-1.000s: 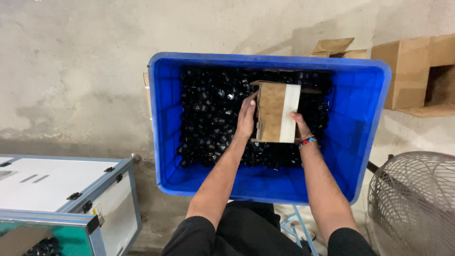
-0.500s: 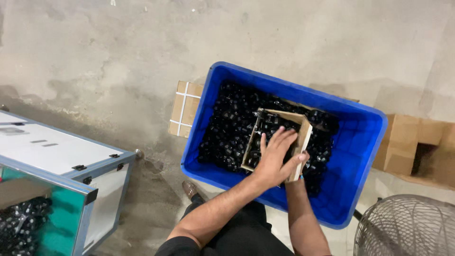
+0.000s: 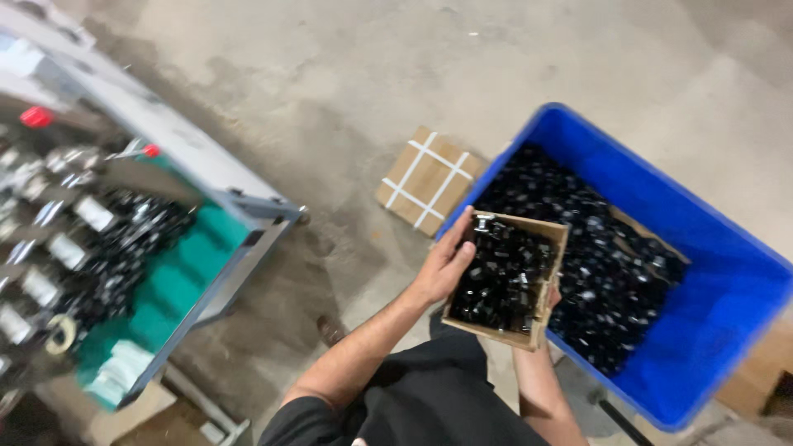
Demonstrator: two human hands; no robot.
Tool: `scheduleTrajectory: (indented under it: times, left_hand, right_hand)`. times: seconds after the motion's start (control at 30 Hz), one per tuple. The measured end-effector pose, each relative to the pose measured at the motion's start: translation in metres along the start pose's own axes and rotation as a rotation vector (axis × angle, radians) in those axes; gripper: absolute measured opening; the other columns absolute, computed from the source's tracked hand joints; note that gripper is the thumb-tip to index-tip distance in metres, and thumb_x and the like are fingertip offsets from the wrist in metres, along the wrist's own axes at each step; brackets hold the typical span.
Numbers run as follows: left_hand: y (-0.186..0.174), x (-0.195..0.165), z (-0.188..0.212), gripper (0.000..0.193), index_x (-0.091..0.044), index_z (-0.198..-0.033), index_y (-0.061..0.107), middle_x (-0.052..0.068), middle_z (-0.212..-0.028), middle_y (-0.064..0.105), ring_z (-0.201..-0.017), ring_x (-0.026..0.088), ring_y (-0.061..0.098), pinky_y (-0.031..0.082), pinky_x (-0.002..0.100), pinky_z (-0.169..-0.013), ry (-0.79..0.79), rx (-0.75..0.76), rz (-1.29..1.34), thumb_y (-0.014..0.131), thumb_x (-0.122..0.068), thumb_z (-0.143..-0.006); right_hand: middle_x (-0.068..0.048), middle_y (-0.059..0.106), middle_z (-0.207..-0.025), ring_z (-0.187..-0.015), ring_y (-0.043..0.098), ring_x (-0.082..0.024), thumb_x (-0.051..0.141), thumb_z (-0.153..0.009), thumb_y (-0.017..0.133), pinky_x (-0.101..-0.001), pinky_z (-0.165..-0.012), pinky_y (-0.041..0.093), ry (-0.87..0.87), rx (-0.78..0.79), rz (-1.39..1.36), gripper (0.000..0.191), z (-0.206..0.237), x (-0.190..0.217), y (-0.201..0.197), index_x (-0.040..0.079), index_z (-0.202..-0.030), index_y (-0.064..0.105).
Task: The person works at a benchtop winding machine, fitting small black coil components by hand and placing finished parts into a cardboard box. They carry the box to a blue bin, empty the parts into it, wipe the machine with a black cloth, and trim components on the machine with scissors.
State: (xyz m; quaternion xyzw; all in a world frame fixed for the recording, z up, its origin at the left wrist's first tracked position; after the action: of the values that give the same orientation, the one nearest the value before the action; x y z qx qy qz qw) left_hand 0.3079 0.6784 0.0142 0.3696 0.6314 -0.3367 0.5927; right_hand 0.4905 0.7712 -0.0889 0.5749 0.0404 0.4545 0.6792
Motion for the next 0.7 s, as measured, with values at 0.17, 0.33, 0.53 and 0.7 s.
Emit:
scheduleTrajectory:
  times: [0.17,0.33,0.53,0.7]
  left_hand:
    - [-0.117,0.014,0.096,0.056,-0.005,-0.160,0.041,0.020,-0.166,0.041,-0.156,0.032,0.038,0.030,0.041,-0.129,0.079,-0.103,-0.055,0.052,-0.030,-0.111]
    - [-0.271,0.035,0.192,0.054,-0.011,-0.159,0.047,0.021,-0.166,0.036,-0.158,0.034,0.031,0.028,0.045,-0.126,-0.093,-0.195,-0.035,0.048,-0.039,-0.112]
    - [-0.482,0.071,0.309,0.062,-0.021,-0.152,0.045,0.005,-0.150,0.053,-0.128,0.020,0.054,0.045,0.038,-0.097,-0.524,-0.649,0.524,0.039,-0.055,-0.100]
    - [-0.621,0.070,0.404,0.048,-0.007,-0.133,0.061,0.012,-0.104,0.076,-0.089,0.017,0.068,0.054,0.031,-0.078,-0.635,-1.172,-0.079,0.071,-0.035,-0.095]
  right_hand:
    - [-0.007,0.053,-0.150,-0.134,0.054,-0.030,0.063,-0.086,0.065,-0.0492,-0.111,0.046,0.120,0.065,0.054,0.088,0.042,-0.120,0.050,0.016,-0.158,0.043]
    - [-0.007,0.053,-0.151,-0.134,0.054,-0.031,0.063,-0.086,0.065,-0.0506,-0.110,0.046,0.252,0.099,0.133,0.089,0.098,-0.275,0.111,0.018,-0.158,0.042]
    - [-0.006,0.053,-0.151,-0.133,0.053,-0.031,0.064,-0.085,0.066,-0.0523,-0.110,0.046,0.514,0.138,0.229,0.090,0.146,-0.474,0.209,0.019,-0.159,0.042]
    - [-0.009,0.059,-0.144,-0.129,0.057,-0.030,0.057,-0.086,0.067,-0.0474,-0.109,0.045,0.614,0.227,0.281,0.084,0.165,-0.590,0.289,0.012,-0.154,0.046]
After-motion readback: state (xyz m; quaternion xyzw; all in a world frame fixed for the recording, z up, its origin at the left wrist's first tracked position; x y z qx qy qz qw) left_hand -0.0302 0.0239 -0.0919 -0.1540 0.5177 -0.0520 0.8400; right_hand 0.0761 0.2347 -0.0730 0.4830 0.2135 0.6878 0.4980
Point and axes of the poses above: each hand's wrist, its own z-axis away from the middle knuckle, its own y-axis out of the palm, x = y × z, the point moved 4 cm from there along -z, towards the middle knuckle
